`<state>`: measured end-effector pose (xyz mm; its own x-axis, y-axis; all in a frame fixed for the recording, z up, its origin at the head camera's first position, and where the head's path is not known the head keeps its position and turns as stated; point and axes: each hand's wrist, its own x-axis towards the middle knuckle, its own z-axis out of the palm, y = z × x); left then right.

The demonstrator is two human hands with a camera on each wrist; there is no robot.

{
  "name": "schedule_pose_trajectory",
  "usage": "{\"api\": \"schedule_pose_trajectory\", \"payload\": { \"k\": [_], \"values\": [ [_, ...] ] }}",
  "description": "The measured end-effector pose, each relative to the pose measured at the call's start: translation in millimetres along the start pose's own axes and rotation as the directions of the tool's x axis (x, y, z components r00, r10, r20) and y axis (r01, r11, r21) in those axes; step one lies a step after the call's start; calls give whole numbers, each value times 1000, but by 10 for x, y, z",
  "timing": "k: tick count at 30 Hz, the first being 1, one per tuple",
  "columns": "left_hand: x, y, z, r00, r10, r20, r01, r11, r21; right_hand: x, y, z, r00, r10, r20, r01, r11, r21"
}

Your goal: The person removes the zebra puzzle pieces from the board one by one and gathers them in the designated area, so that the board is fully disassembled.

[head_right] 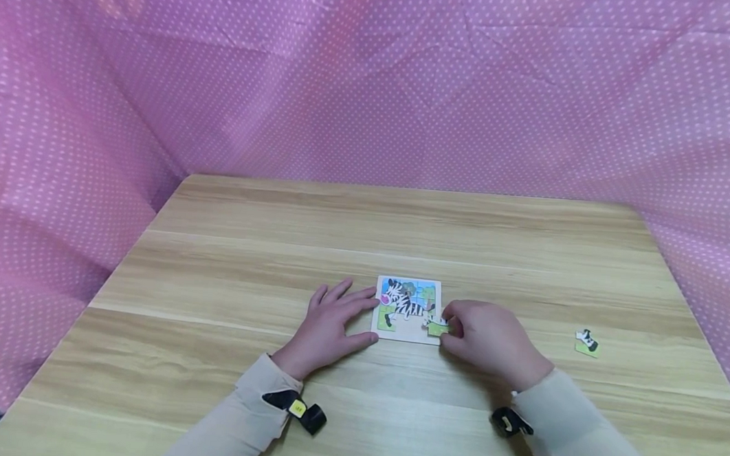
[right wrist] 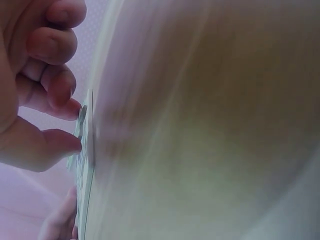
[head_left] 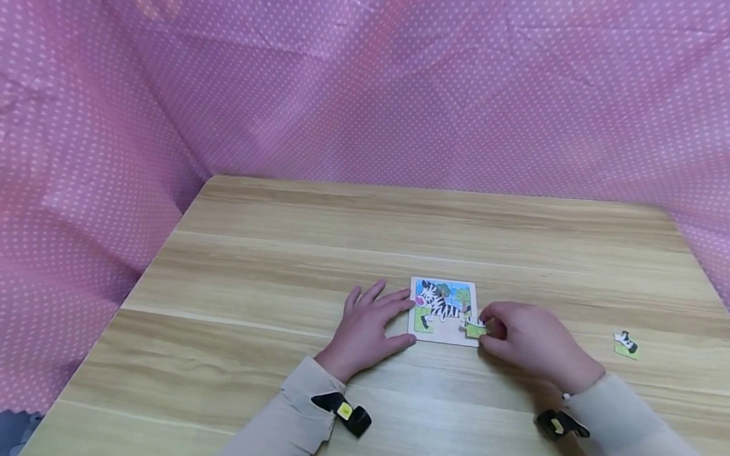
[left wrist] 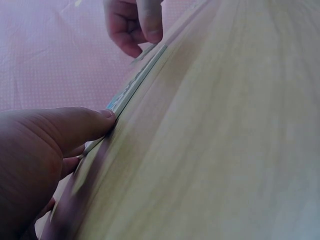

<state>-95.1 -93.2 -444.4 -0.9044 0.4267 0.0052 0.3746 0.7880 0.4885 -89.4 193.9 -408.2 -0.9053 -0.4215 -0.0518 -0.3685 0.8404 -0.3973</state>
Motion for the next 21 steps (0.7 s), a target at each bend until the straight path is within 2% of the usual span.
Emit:
{"api": "schedule_pose_trajectory", "payload": {
  "k": [9, 21],
  "values": [
    [-20, -5, -18, 1000, 1, 4, -1, 1000, 9, 134, -218, 82, 1000, -10, 18, 10, 1000, 10],
    [-27, 16, -7, 1000, 7, 9, -7, 1000, 13, 238, -398, 120, 1000, -15, 25, 17, 997, -70]
  ]
}}
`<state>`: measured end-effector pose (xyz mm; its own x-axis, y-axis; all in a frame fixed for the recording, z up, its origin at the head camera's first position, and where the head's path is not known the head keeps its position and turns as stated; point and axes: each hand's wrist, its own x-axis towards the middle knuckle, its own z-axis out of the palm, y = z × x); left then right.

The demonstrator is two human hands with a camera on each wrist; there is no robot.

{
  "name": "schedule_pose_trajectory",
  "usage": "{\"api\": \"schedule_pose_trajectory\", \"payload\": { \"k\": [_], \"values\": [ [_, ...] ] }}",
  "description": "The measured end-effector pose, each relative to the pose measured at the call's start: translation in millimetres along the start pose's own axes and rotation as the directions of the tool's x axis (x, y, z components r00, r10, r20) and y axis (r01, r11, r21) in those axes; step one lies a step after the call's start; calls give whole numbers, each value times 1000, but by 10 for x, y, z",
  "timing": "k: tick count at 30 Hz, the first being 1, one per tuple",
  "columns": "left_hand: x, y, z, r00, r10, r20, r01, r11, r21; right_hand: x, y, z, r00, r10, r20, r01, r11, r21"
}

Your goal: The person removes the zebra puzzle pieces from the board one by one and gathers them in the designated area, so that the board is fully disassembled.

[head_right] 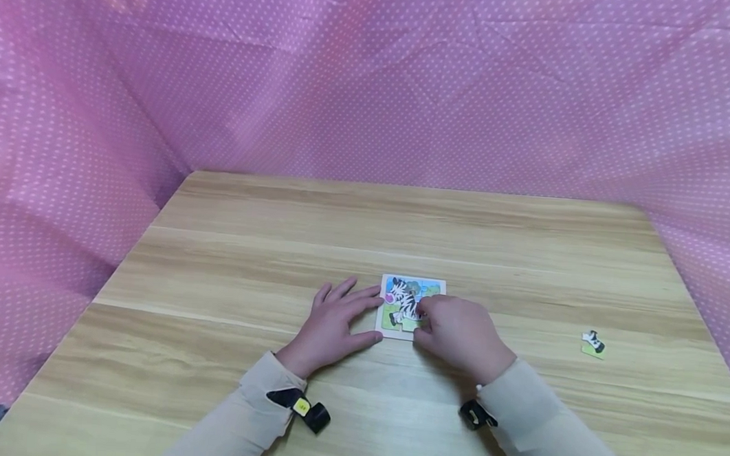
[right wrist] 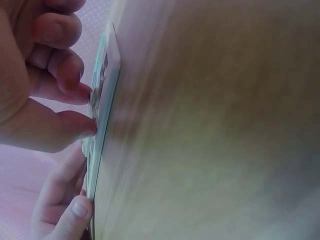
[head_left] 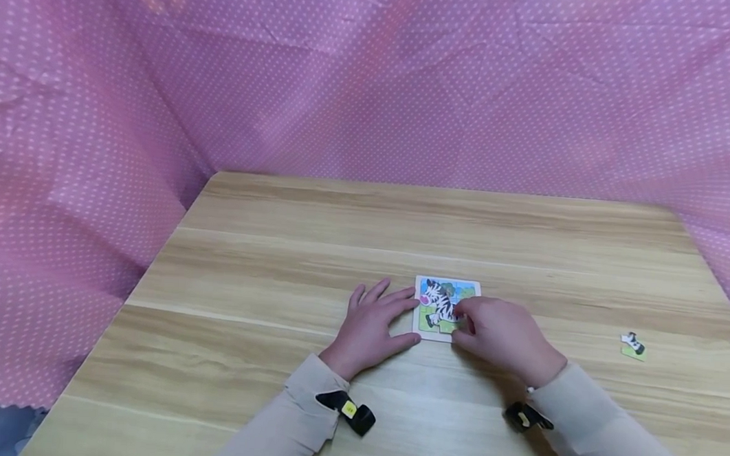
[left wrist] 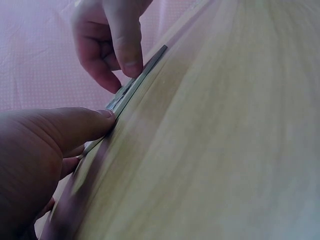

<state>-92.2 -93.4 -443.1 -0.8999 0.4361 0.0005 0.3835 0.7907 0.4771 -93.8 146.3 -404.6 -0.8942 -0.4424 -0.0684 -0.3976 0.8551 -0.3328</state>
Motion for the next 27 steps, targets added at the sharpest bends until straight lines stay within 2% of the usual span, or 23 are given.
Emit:
{"api": "schedule_pose_trajectory", "payload": {
  "k": [8, 12, 18, 27],
  "values": [
    [12, 15, -6, 1000, 4, 9, -5, 1000, 10, 22, -45, 21, 1000, -14, -13, 14, 1000, 4],
    [9, 16, -11, 1000, 5, 9, -5, 1000, 13, 37, -88, 36, 999, -48, -16, 48, 999, 18],
    [10, 9, -5, 1000, 10, 5, -10, 1000, 18, 44, -115, 49, 995, -95, -27, 94, 995, -22],
    [2, 7, -17, 1000, 0, 7, 0, 1000, 24, 67, -140, 66, 995, -91, -26, 91, 996, -22]
  ]
}}
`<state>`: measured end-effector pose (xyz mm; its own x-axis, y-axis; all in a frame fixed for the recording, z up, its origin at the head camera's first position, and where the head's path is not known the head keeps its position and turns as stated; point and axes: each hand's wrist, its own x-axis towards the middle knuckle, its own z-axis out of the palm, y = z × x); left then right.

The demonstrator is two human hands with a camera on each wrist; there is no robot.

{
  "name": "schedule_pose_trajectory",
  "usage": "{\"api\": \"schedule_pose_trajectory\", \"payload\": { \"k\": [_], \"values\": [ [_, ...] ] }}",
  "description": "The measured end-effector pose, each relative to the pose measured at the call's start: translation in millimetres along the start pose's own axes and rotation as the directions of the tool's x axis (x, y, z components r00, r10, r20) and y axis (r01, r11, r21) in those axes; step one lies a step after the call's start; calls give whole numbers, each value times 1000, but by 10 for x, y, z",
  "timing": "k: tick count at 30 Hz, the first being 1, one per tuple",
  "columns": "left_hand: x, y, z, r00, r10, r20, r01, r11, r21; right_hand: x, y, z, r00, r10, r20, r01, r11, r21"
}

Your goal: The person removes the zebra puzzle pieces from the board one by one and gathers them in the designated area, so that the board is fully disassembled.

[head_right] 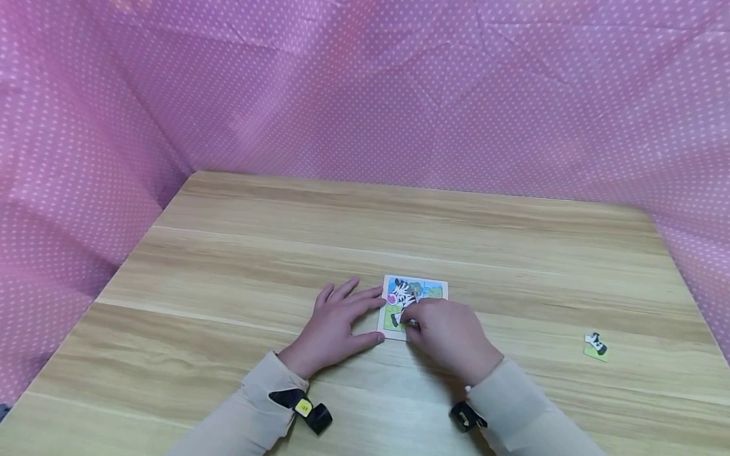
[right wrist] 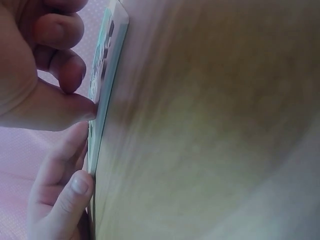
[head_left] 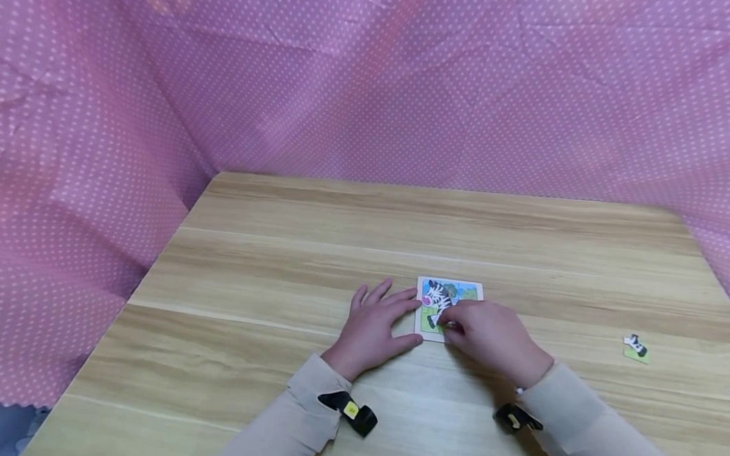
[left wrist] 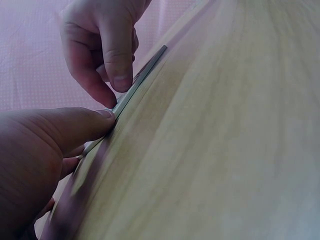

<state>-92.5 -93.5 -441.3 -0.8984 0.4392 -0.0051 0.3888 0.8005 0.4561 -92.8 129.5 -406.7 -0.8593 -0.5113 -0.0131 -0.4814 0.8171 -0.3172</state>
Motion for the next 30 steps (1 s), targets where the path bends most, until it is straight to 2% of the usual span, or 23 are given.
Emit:
{"api": "schedule_pose_trajectory", "payload": {
  "k": [14, 24, 30],
  "values": [
    [-5, -15, 18, 1000, 10, -10, -10, 1000, -8, -14, 7, 4, 1000, -2, 0, 2, 1000, 0],
    [-5, -11, 8, 1000, 1, -4, -1, 1000, -7, -99, 73, -7, 999, 39, 6, -39, 998, 53],
    [-5, -10, -6, 1000, 9, -12, -10, 1000, -22, -243, 205, -41, 996, 71, -55, -66, 993, 95]
  ]
}}
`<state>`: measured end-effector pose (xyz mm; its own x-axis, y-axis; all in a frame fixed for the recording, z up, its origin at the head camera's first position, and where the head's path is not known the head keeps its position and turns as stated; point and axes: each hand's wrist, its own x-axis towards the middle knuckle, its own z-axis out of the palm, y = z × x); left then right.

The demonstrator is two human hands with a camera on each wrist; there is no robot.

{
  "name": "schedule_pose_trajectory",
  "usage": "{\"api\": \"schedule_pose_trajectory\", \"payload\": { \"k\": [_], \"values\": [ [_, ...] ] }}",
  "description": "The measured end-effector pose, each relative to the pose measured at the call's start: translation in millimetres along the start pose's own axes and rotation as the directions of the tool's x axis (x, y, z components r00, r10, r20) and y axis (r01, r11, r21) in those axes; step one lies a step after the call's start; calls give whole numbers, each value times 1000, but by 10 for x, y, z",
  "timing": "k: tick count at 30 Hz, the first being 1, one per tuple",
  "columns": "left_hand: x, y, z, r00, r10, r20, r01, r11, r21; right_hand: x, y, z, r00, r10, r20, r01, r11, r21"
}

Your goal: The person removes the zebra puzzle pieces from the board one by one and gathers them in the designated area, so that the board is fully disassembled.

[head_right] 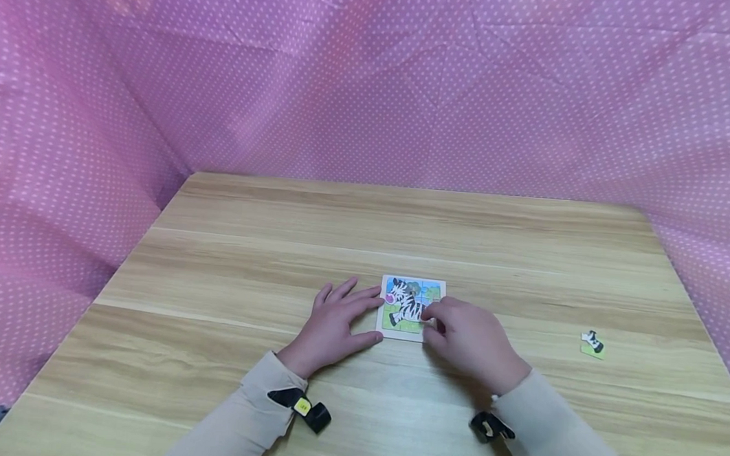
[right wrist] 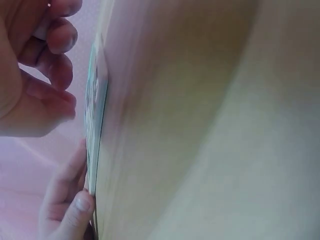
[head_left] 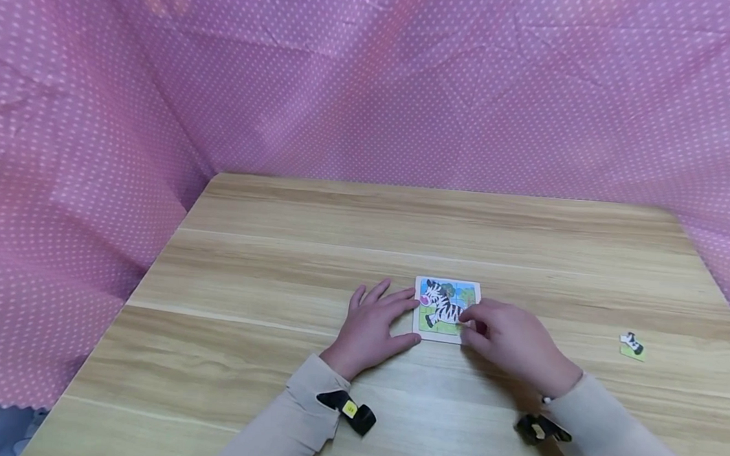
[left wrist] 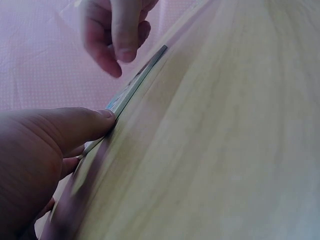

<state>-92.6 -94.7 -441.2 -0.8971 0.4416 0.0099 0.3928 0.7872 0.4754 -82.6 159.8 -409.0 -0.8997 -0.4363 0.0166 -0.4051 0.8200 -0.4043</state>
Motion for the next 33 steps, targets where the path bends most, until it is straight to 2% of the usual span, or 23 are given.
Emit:
{"api": "schedule_pose_trajectory", "payload": {
  "k": [5, 12, 21, 27, 33],
  "values": [
    [1, -2, 9, 1000, 2, -8, -2, 1000, 7, -119, 135, -52, 998, 37, -42, -36, 999, 41],
    [8, 3, 13, 1000, -5, -7, 5, 1000, 6, -263, 296, -116, 995, 88, -42, -83, 991, 103],
    [19, 15, 11, 1000, -10, -2, 10, 1000, 9, -547, 539, -194, 975, 220, -30, -209, 956, 205],
    [18, 13, 2, 1000, -9, -4, 9, 1000, 4, -723, 717, -207, 957, 255, -138, -217, 946, 242],
    [17, 5, 5, 1000, -9, 0, 9, 1000, -2, -891, 944, -272, 927, 301, -222, -243, 936, 256]
  ]
}}
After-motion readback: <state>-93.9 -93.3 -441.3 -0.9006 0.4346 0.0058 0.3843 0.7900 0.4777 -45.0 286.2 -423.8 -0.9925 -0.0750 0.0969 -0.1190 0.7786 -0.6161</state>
